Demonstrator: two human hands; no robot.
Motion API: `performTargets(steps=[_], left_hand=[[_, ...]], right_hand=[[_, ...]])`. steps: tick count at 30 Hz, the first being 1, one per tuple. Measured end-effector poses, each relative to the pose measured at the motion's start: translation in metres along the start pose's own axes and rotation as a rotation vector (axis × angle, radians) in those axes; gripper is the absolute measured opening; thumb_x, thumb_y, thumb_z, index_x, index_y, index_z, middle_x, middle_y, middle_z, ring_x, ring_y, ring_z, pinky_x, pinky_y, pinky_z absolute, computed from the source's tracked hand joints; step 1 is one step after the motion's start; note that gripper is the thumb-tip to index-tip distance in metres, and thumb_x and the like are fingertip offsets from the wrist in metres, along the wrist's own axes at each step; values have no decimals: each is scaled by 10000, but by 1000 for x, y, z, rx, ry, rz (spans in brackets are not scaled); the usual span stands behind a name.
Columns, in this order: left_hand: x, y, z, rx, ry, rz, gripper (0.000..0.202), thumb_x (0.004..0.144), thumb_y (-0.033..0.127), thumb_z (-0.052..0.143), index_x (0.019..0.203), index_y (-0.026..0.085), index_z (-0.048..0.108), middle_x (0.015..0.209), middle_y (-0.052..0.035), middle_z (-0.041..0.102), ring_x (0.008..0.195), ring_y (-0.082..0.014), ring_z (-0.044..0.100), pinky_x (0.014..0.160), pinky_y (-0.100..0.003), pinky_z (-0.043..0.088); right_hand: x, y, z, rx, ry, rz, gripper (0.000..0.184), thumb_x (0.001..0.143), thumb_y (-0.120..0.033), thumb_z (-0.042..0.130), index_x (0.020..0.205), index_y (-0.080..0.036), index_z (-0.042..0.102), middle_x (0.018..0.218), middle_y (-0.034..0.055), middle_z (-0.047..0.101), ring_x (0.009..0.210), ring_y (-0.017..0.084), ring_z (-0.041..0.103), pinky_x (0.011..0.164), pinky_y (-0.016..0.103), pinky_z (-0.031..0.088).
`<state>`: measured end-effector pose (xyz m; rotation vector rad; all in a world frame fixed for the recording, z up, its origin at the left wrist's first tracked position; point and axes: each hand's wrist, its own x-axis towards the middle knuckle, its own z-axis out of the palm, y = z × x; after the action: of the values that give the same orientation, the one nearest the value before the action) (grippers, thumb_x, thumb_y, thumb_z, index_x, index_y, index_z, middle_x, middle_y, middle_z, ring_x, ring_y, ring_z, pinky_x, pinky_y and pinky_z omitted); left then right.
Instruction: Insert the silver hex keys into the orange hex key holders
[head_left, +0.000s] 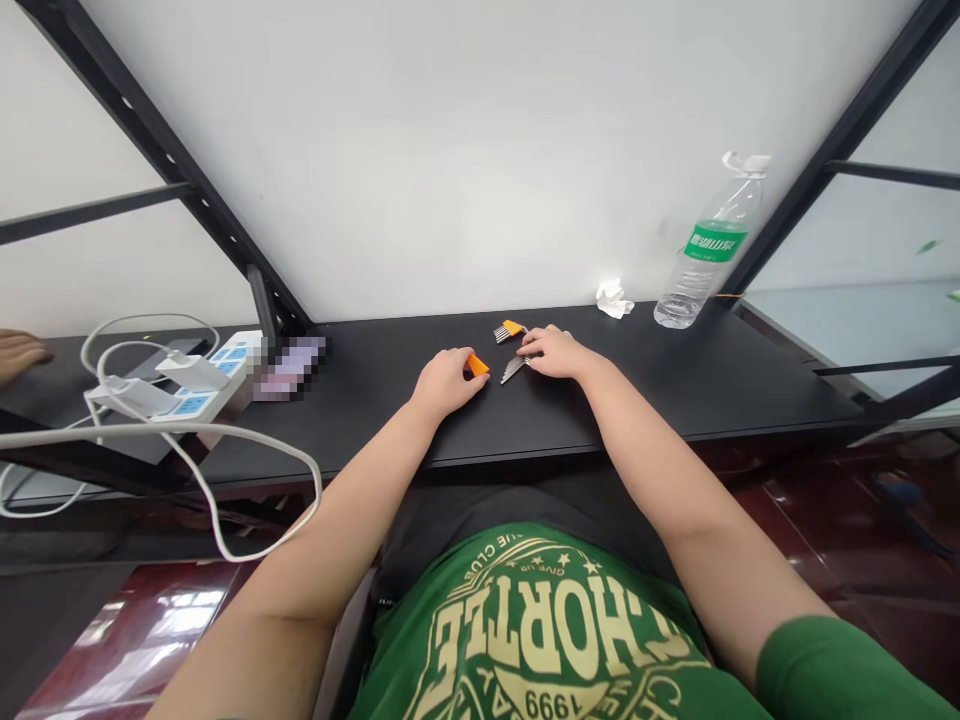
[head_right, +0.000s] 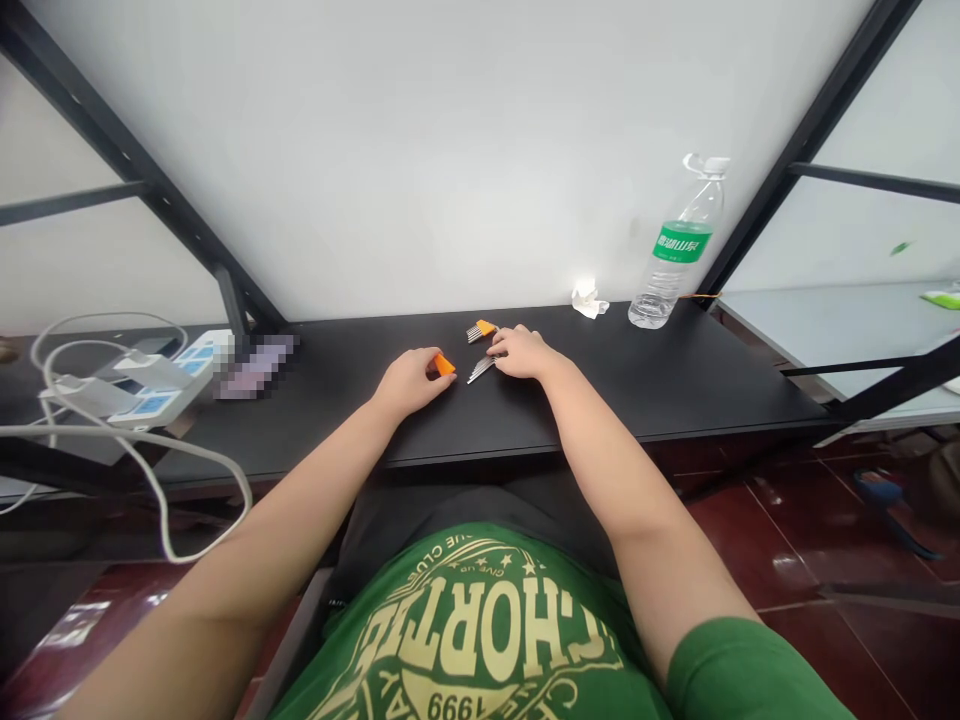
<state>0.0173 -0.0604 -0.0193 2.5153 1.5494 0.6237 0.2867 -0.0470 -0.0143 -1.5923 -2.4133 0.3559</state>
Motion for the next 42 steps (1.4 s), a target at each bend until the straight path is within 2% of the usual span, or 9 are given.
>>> performTargets(steps=[5,14,20,25,27,30,32,36,42], left_hand=[[0,-1,2,7,6,11,235,875,441,697,975,231,660,979,-59,737,939,-266,663,758,-359,494],[1,-2,2,0,3,6,253,872,447,699,996,230,659,969,-65,731,926,-268,656,736,-356,477],[1,-3,4,11,10,25,243,877,452,692,970,230,659,954,-67,723,911,-267,647,748,-366,478],[1,-2,3,37,-4,17,240,895,451,677,986,229,663,960,-74,720,927,-277,649,741,-367,483],[1,-3,4,56,-12,17,279,905,419,663,1103,222,669,1000,-85,722,967,-292,653,779,-378,499],[2,-6,7,69,-22,41,460,893,335,653,1329,191,618,1084,-108,720,1050,-313,653,862,-398,514],[2,-7,8,47,-26,51,539,880,280,650,1404,176,584,1093,-108,721,1062,-307,660,890,-391,517],[4,-9,9,-43,-52,25,564,898,258,661,1449,193,558,950,-55,725,914,-249,690,829,-344,520],[5,-12,11,-90,-57,19,546,900,281,700,1426,221,569,854,-14,700,801,-210,668,755,-309,497]], right_hand=[[-3,0,-3,-4,-10,46,514,894,-270,579,1391,-329,695,1573,31,523,1354,361,449,1137,588,369],[-2,-3,-4,-60,-61,45,482,866,-315,642,1342,-311,722,1541,62,542,1356,380,449,1133,578,375],[-2,-1,-2,-65,-45,69,576,863,-324,636,1438,-295,647,1591,82,486,1370,384,446,1121,586,388],[-1,-2,-2,-58,-56,62,474,881,-334,617,1345,-300,708,1532,77,541,1355,378,458,1118,577,388],[-2,-3,-2,-59,-56,67,465,881,-326,617,1337,-298,709,1524,82,544,1344,377,463,1109,576,392],[-3,-5,-3,-53,-32,63,461,866,-302,632,1322,-304,708,1507,90,545,1325,371,471,1099,572,393],[-3,-6,-2,-32,9,41,379,856,-289,649,1222,-305,744,1462,88,560,1304,359,480,1094,563,393],[-3,-6,-1,-1,70,-20,157,871,-278,652,962,-276,781,1327,88,594,1261,330,492,1082,536,385],[-2,-9,0,-18,57,-35,197,889,-247,633,1026,-278,770,1257,93,597,1209,312,513,1041,516,405]])
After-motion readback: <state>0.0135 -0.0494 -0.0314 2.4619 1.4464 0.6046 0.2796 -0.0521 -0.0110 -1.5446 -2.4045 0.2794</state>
